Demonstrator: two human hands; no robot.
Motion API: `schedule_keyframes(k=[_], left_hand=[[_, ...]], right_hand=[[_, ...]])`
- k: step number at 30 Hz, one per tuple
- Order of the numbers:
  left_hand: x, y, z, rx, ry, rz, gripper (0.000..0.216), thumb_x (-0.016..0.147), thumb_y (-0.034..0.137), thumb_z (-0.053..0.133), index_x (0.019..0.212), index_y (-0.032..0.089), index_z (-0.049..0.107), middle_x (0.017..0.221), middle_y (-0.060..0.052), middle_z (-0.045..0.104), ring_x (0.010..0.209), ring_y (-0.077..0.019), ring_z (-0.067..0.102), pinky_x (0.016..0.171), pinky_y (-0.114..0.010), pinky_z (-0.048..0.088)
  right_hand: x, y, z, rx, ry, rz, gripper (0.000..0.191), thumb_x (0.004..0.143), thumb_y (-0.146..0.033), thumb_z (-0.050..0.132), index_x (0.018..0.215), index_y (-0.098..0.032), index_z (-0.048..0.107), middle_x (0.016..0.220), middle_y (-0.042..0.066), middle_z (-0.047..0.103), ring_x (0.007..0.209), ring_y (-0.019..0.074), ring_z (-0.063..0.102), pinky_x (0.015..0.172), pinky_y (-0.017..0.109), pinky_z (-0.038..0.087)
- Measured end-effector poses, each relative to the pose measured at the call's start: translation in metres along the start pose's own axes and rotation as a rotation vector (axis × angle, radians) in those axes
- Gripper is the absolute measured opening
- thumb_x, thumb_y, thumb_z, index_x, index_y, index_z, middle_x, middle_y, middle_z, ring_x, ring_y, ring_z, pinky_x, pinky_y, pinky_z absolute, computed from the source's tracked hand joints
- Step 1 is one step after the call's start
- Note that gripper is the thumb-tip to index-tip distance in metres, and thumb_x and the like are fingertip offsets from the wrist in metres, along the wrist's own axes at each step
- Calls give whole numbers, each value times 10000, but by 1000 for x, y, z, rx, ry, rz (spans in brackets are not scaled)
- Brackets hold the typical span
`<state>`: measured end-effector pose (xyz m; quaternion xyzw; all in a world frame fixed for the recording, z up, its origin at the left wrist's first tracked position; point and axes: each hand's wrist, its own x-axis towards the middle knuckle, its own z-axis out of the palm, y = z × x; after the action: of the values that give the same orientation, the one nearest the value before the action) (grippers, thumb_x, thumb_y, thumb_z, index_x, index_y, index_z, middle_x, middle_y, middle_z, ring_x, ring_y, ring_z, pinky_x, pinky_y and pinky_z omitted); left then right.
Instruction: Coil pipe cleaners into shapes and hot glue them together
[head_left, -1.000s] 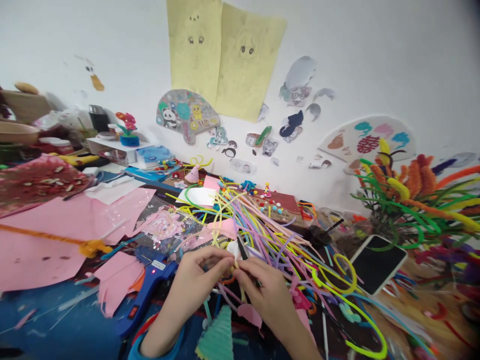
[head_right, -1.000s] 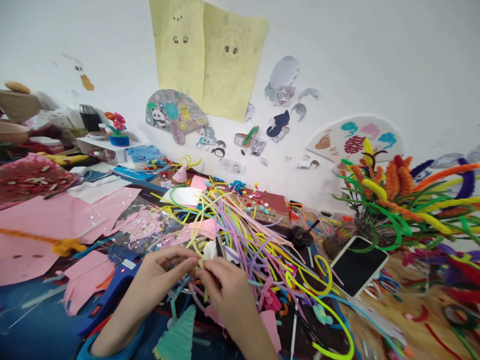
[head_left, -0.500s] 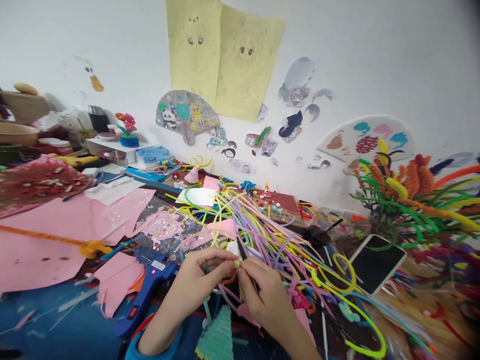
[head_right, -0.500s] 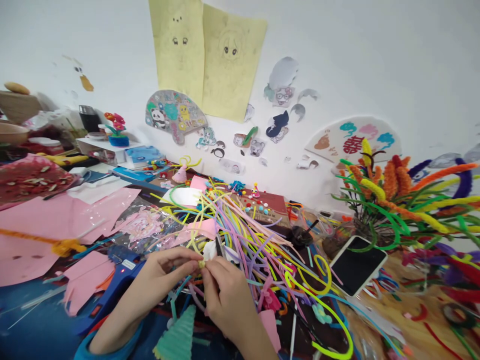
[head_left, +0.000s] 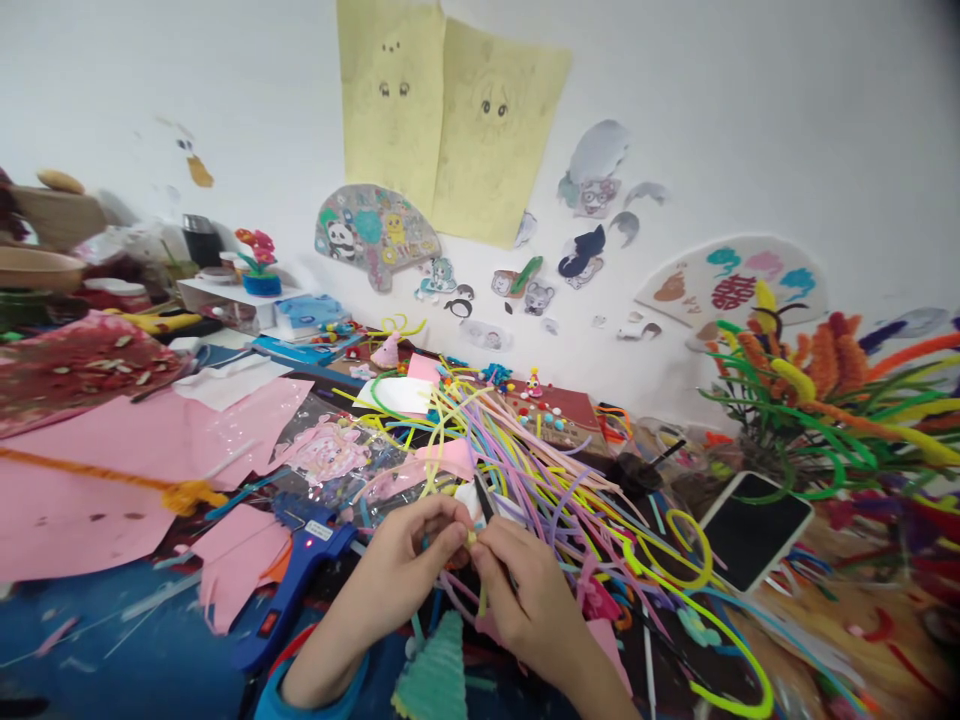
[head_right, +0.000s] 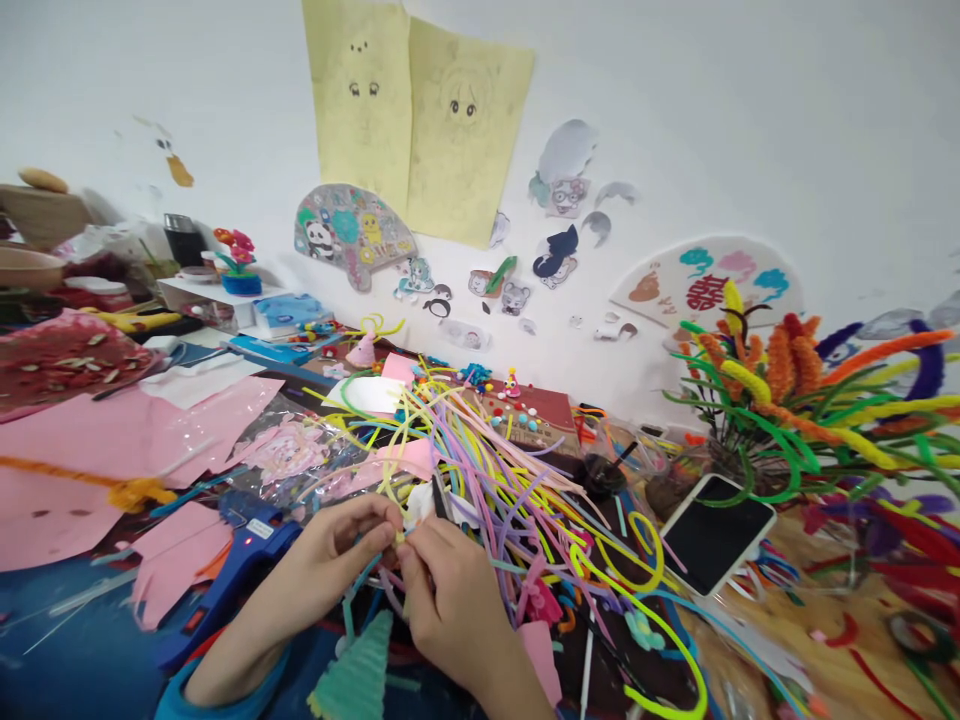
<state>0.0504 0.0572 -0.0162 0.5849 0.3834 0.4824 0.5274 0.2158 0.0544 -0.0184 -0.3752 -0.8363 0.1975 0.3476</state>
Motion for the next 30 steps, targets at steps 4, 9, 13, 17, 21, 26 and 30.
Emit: schedule_keyframes(k=[4, 9, 13, 17, 21, 26, 30], left_hand=[[2, 1, 0, -39, 63, -59, 211, 834, 357, 619, 898, 157, 642, 767, -29, 668, 720, -163, 620, 684, -269, 496], [2, 3, 0, -21, 32, -83, 233, 793, 373, 660, 780, 140, 672, 695, -36, 679, 662, -164, 618, 647, -272, 489], [0, 4, 0, 52, 31, -61, 265, 830, 382, 606, 735, 141, 661, 657, -28, 647, 634, -158, 591, 623, -265, 471], [-1, 3, 0, 114, 0, -42, 277, 860, 387, 560, 722, 154, 616, 643, -5, 588, 615, -141, 543, 597, -244, 434], [-1, 1, 0, 173, 0, -9, 328, 905, 406, 489, 710, 160, 586, 632, 12, 529, 613, -132, 502, 586, -231, 402], [1, 0, 0, 191, 58, 1, 298, 899, 389, 501, 732, 164, 603, 666, -3, 567, 651, -150, 535, 604, -231, 425], [1, 0, 1, 131, 51, -46, 250, 859, 372, 567, 777, 151, 652, 708, -25, 638, 660, -159, 574, 615, -242, 447]], right_hand=[[1, 0, 0, 106, 40, 80, 285, 982, -222, 351, 707, -212, 424, 673, -16, 472, 633, 133, 484, 592, 254, 349], [3, -1, -3, 173, 36, 91, 290, 984, -249, 375, 706, -209, 451, 663, -23, 467, 618, 126, 473, 589, 245, 349], [3, -2, -8, 213, -42, 100, 338, 985, -283, 388, 658, -205, 415, 643, -31, 458, 609, 116, 459, 583, 238, 332], [2, -2, -11, 231, -105, 135, 364, 984, -317, 380, 639, -202, 393, 629, -34, 453, 602, 112, 449, 576, 237, 323], [2, 0, -12, 216, -57, 145, 357, 978, -314, 382, 639, -203, 402, 618, -40, 433, 585, 110, 433, 557, 237, 319], [3, 0, -10, 183, -51, 145, 328, 964, -287, 422, 652, -193, 457, 623, -45, 460, 584, 102, 448, 566, 226, 337], [3, 1, -6, 134, -40, 140, 313, 937, -266, 458, 634, -198, 417, 615, -50, 441, 575, 100, 433, 549, 226, 316]])
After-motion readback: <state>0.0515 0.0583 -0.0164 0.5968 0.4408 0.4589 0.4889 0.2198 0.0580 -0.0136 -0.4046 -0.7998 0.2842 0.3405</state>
